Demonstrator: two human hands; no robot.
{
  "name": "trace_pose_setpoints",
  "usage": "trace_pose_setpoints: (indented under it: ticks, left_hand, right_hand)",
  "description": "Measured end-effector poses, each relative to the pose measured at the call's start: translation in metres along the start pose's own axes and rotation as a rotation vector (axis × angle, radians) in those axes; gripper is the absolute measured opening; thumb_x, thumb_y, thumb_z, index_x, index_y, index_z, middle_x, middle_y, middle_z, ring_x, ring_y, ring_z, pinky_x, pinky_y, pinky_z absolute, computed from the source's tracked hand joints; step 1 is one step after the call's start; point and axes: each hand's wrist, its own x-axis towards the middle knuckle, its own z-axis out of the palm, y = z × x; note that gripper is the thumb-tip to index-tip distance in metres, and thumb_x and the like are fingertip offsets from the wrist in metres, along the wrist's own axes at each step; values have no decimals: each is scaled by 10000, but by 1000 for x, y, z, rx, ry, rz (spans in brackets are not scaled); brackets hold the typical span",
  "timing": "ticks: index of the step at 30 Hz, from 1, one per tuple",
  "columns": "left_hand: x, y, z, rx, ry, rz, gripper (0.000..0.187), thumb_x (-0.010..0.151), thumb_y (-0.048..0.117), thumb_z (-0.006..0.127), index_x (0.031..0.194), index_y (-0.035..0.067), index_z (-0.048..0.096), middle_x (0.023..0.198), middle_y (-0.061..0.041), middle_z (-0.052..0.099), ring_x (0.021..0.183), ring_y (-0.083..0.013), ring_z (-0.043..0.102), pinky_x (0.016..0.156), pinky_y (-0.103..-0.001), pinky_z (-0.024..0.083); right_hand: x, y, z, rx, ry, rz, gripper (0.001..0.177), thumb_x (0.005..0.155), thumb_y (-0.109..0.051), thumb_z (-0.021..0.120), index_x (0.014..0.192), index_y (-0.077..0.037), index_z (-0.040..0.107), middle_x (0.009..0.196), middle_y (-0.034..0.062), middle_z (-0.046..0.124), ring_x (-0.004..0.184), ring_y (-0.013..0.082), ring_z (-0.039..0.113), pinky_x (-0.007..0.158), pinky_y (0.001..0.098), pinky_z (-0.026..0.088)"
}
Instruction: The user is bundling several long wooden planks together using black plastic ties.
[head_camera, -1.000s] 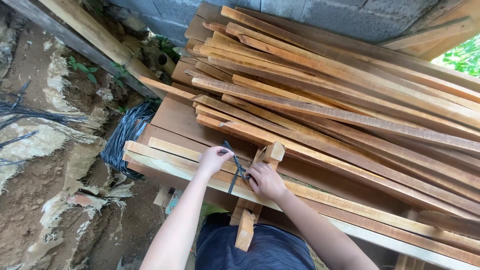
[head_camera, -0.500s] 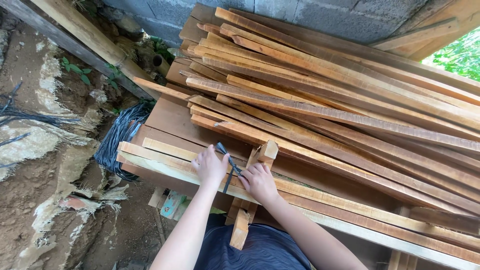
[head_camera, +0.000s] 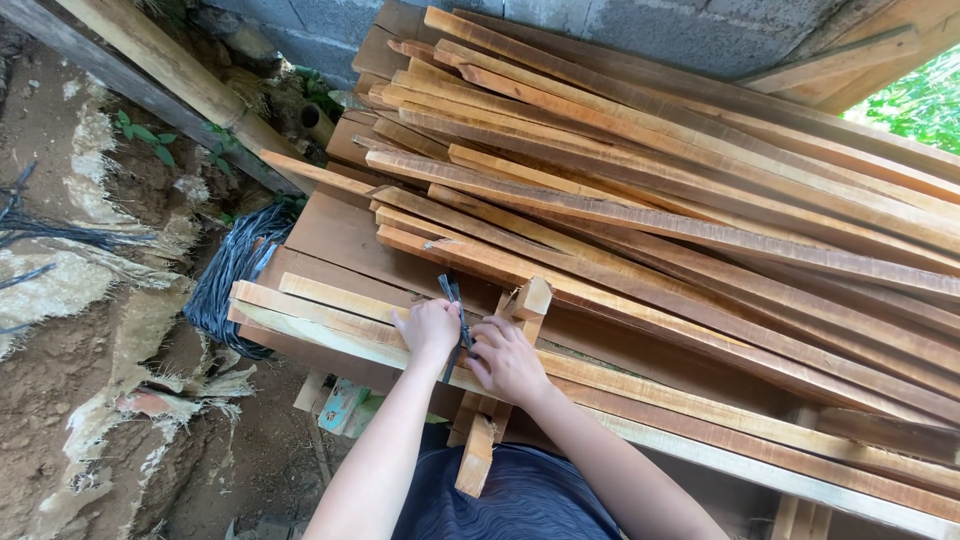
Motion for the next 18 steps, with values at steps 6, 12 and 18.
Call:
trace_pose_setpoints:
  ticks: [6,12,18]
  left_hand:
    - [26,-8,34,-156,9,-62,343,978,561,457,865,358,709,1044,56,750,1258,-180,564,1094,-557,277]
    - [8,11,15,-263,76,-79,320,979,502,501,777,320,671,964,67,750,1300,-153,499,1095,-530,328]
    - [4,13,21,-287,209,-70,295,954,498,566,735,330,671,859,152,740,1228,-109,535,1081,-439,386]
  right_hand:
    - [6,27,17,53,60,-190,150,880,-297,700,806,-175,655,1037,-24,660,1212,240,586,998,417,472]
    - [9,22,25,125,78,-73,208,885,-323,689,770,-166,619,850,1,654,1031,236,657,930,422,500]
    - [-6,9,24,78,120,-137,285,939,-332,651,698,-200,577,796,-27,611,956,209,612,896,365,445]
